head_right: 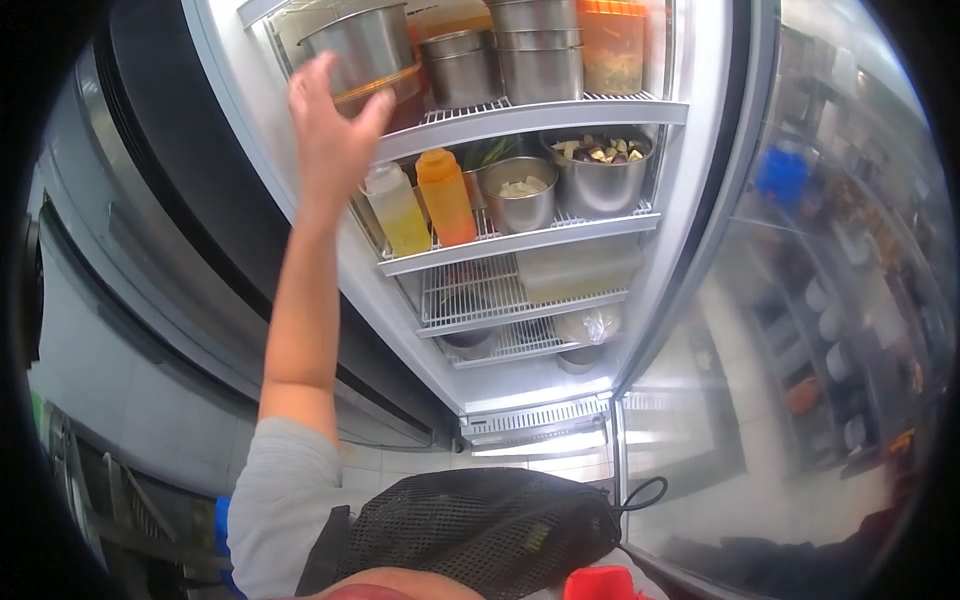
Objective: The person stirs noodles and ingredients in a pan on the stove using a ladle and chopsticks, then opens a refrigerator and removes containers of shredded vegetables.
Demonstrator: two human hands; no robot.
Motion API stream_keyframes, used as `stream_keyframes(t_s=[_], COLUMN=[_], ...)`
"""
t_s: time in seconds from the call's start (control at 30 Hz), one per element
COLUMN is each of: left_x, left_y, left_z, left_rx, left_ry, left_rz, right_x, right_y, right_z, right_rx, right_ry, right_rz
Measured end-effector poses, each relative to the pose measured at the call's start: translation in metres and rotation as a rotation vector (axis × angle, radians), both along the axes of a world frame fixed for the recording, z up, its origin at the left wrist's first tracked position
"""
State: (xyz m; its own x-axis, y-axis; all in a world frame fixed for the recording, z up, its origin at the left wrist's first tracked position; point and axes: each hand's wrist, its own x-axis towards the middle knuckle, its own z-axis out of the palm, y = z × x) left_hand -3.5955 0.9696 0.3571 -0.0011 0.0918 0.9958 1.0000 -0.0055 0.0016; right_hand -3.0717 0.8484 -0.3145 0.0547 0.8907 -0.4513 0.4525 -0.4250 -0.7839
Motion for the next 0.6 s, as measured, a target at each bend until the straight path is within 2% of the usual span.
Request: stream_keyframes(t_s=[0.07, 0.1, 0.17, 0.3, 0.37, 0.47, 0.6], left_x=[-0.040, -0.043, -0.038, -0.054, -0.052, -0.031, -0.026], left_y=[0.018, 0.015, 0.006, 0.011, 0.008, -0.015, -0.035], left_z=[0.036, 0.052, 0.085, 0.097, 0.102, 0.119, 0.115], left_rx=[0.013, 0.012, -0.440, -0.340, -0.250, -0.297, -0.305], left_ry=[0.006, 0.002, -0.530, -0.473, -0.349, -0.364, -0.362], left_rz=[0.240, 0.239, 0.075, 0.091, 0.121, 0.051, -0.052], right_x=[-0.005, -0.006, -0.009, -0.013, -0.015, -0.022, -0.047], right_y=[0.001, 0.001, 0.001, 0.004, 0.006, 0.016, 0.070], right_z=[0.003, 0.005, 0.008, 0.013, 0.018, 0.031, 0.083], right_rx=[-0.010, -0.017, -0.029, -0.059, -0.075, -0.088, 0.031], right_ry=[-0.012, -0.020, -0.038, -0.079, -0.110, -0.162, -0.251], right_rz=[0.044, 0.067, 0.109, 0.211, 0.274, 0.406, 0.569])
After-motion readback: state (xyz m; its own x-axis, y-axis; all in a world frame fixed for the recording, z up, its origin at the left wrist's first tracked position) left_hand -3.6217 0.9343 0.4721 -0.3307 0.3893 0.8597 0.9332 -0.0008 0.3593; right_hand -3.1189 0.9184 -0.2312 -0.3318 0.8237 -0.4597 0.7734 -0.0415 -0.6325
